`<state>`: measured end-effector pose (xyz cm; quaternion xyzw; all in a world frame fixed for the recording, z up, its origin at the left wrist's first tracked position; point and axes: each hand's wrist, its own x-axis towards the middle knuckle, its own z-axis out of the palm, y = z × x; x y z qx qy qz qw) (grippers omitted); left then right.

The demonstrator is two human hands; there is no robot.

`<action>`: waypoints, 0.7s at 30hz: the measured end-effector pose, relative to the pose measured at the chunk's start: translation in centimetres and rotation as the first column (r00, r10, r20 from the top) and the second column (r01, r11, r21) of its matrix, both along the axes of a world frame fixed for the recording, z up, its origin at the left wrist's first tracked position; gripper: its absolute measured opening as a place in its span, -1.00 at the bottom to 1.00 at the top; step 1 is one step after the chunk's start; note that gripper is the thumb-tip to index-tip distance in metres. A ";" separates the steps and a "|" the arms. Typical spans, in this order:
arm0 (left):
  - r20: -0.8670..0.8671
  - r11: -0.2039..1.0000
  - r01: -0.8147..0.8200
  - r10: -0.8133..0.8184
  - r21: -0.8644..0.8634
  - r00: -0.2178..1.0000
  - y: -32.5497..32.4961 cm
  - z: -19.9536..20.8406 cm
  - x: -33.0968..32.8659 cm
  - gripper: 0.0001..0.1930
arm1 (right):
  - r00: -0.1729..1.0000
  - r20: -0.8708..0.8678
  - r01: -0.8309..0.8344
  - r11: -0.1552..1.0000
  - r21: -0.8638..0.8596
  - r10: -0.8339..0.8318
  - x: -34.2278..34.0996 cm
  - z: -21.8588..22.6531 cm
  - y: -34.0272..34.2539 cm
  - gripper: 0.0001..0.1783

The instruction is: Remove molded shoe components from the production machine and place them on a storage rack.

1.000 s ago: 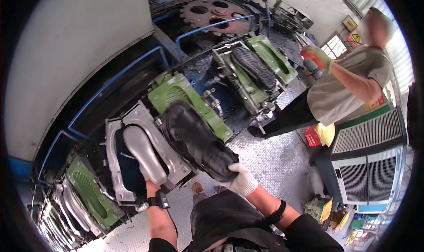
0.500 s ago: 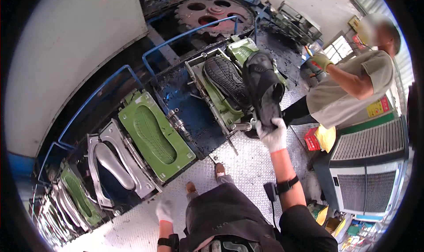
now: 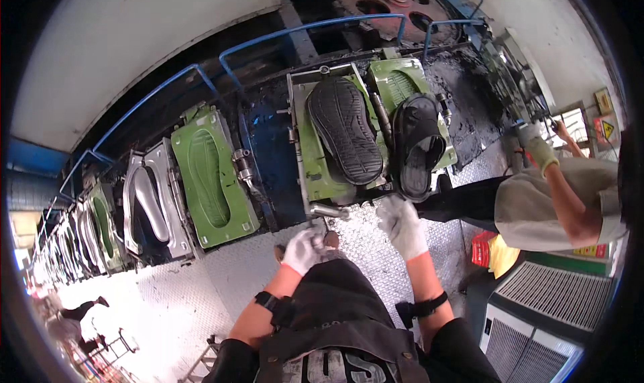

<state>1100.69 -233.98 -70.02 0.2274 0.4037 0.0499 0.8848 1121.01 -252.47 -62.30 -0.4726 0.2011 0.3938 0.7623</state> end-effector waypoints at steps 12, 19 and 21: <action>-0.156 0.958 -0.237 0.262 0.163 0.952 -0.9 0.6 1.9 -0.77 | -0.225 0.570 0.145 0.606 -0.783 0.790 6.4 2.8 9.9 -0.13; 0.219 0.915 -0.402 0.398 -0.028 0.891 6.3 -7.9 18.7 -0.46 | -0.283 0.512 0.181 0.570 -0.802 0.811 4.9 2.7 12.6 -0.15; 0.216 0.950 -0.313 0.308 -0.015 0.926 5.6 -9.8 19.0 -0.43 | -0.264 0.490 0.202 0.544 -0.814 0.831 5.6 1.4 12.4 -0.08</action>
